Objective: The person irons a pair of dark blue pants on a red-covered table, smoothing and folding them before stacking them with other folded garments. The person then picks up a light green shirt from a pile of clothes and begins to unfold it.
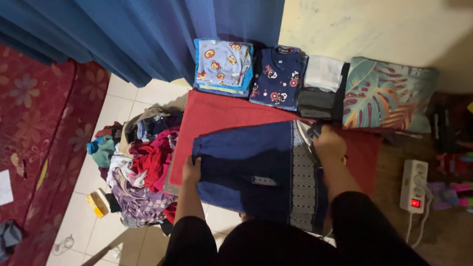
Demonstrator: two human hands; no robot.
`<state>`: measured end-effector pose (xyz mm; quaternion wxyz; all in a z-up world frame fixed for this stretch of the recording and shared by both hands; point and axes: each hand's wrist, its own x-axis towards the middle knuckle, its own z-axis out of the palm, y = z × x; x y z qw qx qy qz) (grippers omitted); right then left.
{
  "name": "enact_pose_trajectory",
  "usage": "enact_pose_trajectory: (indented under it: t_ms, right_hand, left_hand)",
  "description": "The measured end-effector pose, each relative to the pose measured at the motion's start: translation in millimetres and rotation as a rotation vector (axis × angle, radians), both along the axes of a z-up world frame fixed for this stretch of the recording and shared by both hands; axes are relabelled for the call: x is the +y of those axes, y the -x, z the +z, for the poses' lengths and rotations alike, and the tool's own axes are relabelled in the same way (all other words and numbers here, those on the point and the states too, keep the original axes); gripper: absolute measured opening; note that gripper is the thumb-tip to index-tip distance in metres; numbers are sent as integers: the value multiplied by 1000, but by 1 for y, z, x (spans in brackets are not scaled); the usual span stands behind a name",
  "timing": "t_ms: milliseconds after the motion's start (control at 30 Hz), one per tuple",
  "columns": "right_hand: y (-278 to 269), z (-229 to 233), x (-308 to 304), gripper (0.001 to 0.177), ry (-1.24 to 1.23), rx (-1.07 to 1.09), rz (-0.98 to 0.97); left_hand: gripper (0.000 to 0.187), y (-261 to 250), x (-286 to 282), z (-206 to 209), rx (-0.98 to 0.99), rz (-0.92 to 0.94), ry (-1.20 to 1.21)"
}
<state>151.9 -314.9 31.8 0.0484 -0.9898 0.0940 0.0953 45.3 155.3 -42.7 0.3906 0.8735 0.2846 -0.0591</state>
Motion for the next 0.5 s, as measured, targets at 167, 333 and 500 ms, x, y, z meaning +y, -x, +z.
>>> enact_pose_trajectory:
  t_ms: [167,333,500]
  right_hand:
    - [37,-4,25,36,-167,-45,543]
    - [28,-3,40,27,-92,-2,643]
    - [-10,8,90,31,-48,98,190]
  left_hand:
    - [55,-3,5,-6,13,6,-25]
    - [61,1,7,-15,14,-1,-11]
    - [61,5,7,-24,-47,20,33]
